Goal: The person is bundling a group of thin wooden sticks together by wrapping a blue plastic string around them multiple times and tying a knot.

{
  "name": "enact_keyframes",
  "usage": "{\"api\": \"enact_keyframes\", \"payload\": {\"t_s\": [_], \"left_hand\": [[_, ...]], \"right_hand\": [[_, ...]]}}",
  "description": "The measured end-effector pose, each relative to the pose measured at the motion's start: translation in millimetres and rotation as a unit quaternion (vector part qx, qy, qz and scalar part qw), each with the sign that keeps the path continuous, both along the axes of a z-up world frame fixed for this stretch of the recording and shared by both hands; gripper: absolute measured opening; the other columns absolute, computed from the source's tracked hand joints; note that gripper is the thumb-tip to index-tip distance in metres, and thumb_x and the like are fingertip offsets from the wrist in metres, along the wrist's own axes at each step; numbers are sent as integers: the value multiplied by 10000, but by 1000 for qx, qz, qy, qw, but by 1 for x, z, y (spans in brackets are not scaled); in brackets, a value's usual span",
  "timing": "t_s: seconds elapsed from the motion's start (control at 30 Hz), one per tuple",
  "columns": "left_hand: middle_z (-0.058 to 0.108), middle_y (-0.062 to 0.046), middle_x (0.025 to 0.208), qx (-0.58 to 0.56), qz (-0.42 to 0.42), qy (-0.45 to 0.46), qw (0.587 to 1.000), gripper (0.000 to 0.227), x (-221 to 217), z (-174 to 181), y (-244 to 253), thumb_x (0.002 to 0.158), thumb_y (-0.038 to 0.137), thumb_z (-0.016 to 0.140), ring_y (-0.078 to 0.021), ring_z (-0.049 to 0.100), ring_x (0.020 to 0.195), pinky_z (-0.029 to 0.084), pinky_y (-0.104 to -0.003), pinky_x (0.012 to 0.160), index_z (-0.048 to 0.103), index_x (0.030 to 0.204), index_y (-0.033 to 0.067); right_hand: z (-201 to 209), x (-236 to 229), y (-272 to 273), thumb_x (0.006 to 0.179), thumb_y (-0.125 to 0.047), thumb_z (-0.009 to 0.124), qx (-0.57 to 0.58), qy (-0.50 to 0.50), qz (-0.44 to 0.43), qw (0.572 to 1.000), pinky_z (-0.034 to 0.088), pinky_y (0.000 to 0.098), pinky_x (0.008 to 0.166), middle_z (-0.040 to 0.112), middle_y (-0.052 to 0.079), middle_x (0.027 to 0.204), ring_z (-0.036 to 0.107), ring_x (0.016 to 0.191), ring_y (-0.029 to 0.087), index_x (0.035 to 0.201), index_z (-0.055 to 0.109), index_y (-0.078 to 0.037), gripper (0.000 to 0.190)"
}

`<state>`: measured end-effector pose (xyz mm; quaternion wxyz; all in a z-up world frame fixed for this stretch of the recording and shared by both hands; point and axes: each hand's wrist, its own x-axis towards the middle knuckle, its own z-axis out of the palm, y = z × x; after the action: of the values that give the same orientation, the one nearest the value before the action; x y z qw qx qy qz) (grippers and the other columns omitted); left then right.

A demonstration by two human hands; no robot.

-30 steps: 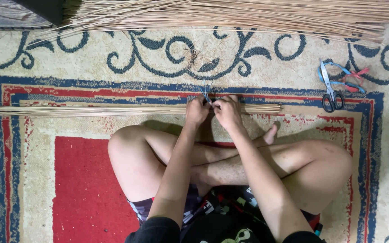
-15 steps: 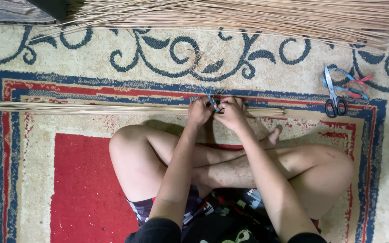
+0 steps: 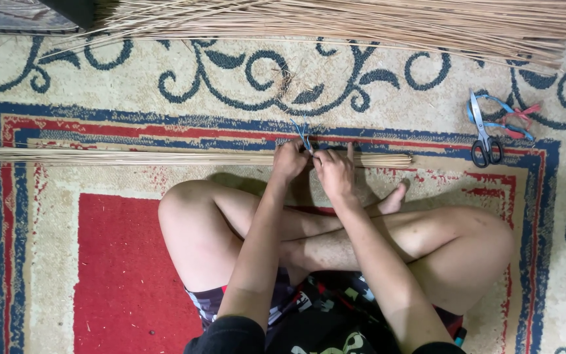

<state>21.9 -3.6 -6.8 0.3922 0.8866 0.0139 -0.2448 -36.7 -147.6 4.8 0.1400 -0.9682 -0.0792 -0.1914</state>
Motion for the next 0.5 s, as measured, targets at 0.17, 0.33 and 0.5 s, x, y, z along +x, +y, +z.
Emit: {"api": "enact_keyframes", "payload": {"t_s": [0.17,0.33,0.5], "left_hand": [[790,-46,1043,1,-4,4,1000,175,4,-1,1,884,321,657,-277,697,1167,374,-434,1130,761,971,212],[791,-45,1074,10,6,39,999,228,4,5,0,870,357,663,-276,693,1190,377,-429,1154,773,1032,239],[792,-11,1069,6,12,53,999,234,6,-11,-2,869,399,665,-249,690,1194,370,-415,1162,773,1049,296]], "right_hand": [[-22,4,-10,774,-283,818,1,19,-8,1000,456,420,1006,603,-71,795,613,921,187,880,680,-263,175],[-11,-4,2,755,-300,861,74,56,-88,992,428,391,951,618,-99,757,618,878,188,841,695,-292,186],[12,-11,18,757,-333,876,112,37,-167,979,433,376,906,651,-108,740,626,846,182,806,700,-317,184]]}}
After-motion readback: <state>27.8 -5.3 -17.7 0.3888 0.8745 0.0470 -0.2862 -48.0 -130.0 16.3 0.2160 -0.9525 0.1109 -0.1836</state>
